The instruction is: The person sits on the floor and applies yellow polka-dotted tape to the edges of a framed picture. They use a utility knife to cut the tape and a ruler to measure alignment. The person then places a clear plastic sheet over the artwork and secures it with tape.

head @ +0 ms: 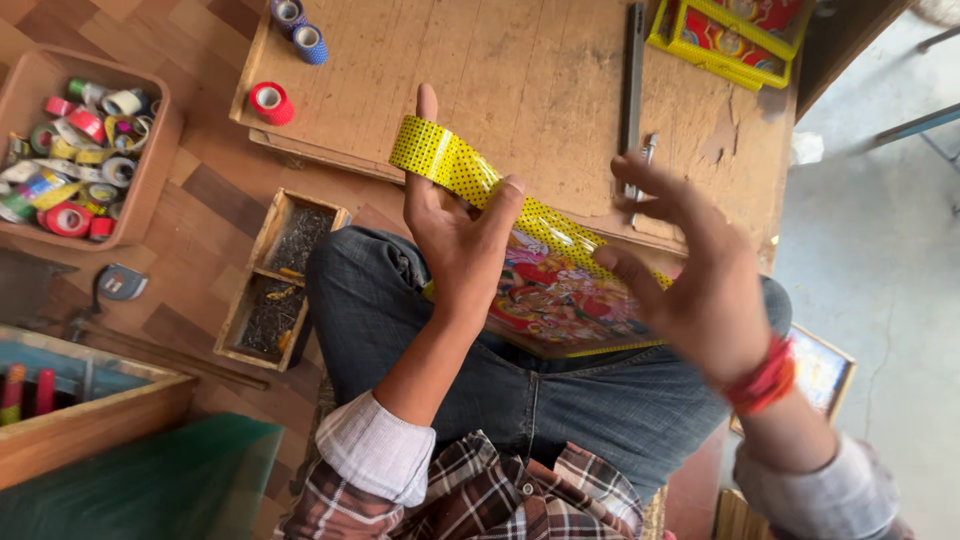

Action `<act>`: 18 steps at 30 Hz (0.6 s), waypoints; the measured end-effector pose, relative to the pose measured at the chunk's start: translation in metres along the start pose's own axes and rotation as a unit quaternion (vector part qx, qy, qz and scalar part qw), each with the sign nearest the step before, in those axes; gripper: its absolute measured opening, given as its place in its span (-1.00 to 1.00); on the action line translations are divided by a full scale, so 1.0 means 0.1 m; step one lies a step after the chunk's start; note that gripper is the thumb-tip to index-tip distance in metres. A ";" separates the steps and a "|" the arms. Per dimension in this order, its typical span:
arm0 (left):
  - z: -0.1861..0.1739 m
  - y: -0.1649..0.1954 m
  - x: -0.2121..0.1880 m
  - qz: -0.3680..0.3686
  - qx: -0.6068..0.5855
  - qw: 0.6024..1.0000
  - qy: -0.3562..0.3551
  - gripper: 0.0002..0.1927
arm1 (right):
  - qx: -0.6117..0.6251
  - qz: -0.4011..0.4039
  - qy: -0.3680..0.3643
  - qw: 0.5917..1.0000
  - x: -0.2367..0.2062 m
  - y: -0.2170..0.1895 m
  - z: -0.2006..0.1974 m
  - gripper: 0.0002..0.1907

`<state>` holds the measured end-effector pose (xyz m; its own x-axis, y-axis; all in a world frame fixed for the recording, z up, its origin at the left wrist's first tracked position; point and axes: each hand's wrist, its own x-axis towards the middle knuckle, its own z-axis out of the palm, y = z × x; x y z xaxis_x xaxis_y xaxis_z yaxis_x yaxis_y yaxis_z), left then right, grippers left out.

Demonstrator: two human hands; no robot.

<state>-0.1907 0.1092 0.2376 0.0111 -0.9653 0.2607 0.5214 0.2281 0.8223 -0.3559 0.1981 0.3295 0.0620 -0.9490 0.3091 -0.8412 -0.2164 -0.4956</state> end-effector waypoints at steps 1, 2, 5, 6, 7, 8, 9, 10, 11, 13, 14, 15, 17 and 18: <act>0.01 0.00 0.01 0.001 0.019 1.000 0.002 -0.04 | -0.078 -0.051 0.029 0.995 -0.05 -0.14 0.08 -0.34; 0.02 0.00 0.01 0.003 0.035 0.999 0.002 -0.05 | -0.160 -0.101 0.058 0.980 -0.08 -0.24 0.14 -0.37; 0.08 0.03 0.01 0.009 0.033 0.999 0.004 -0.07 | -0.204 -0.042 0.008 0.978 -0.06 -0.44 0.50 -0.33; 0.11 0.05 0.00 0.006 0.026 1.000 0.001 -0.08 | -0.211 -0.022 0.015 0.977 -0.04 -0.46 0.57 -0.35; 0.13 0.07 -0.01 -0.015 0.042 0.999 0.011 -0.08 | -0.222 -0.011 0.017 0.975 -0.05 -0.45 0.61 -0.35; 0.13 0.10 -0.02 -0.031 0.059 0.998 0.022 -0.08 | -0.232 -0.006 0.021 0.972 -0.05 -0.43 0.63 -0.36; 0.13 0.12 -0.01 -0.042 0.077 0.995 0.036 -0.09 | -0.240 -0.005 0.026 0.970 -0.05 -0.39 0.64 -0.37; 0.13 0.13 -0.01 -0.032 0.061 0.997 0.026 -0.07 | -0.246 -0.011 0.027 0.969 -0.08 -0.34 0.61 -0.38; 0.14 0.13 -0.01 -0.025 0.043 0.999 0.015 -0.05 | -0.252 -0.015 0.027 0.967 -0.14 -0.28 0.56 -0.38; 0.12 0.11 -0.01 -0.031 0.027 0.999 0.012 -0.03 | -0.269 -0.018 0.026 0.963 -0.29 -0.14 0.46 -0.39; 0.10 0.09 -0.01 -0.046 0.025 0.999 0.016 -0.02 | -0.283 -0.014 0.026 0.959 -0.38 -0.05 0.40 -0.40; 0.09 0.07 -0.02 -0.060 0.022 0.998 0.022 -0.01 | -0.297 -0.012 0.026 0.954 -0.47 0.05 0.34 -0.40; 0.06 0.04 -0.03 -0.028 0.039 0.999 0.002 -0.04 | -0.313 0.011 0.026 0.949 -0.67 0.22 0.21 -0.42; 0.05 0.03 -0.04 -0.023 0.039 0.999 -0.001 -0.05 | -0.320 0.024 0.026 0.947 -0.78 0.28 0.15 -0.43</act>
<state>-0.1933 0.1141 0.2410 -0.0132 -0.9750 0.2219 0.4526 0.1921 0.8708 -0.3762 0.2628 0.2795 0.0033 -0.9379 0.3470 -0.9967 0.0252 0.0777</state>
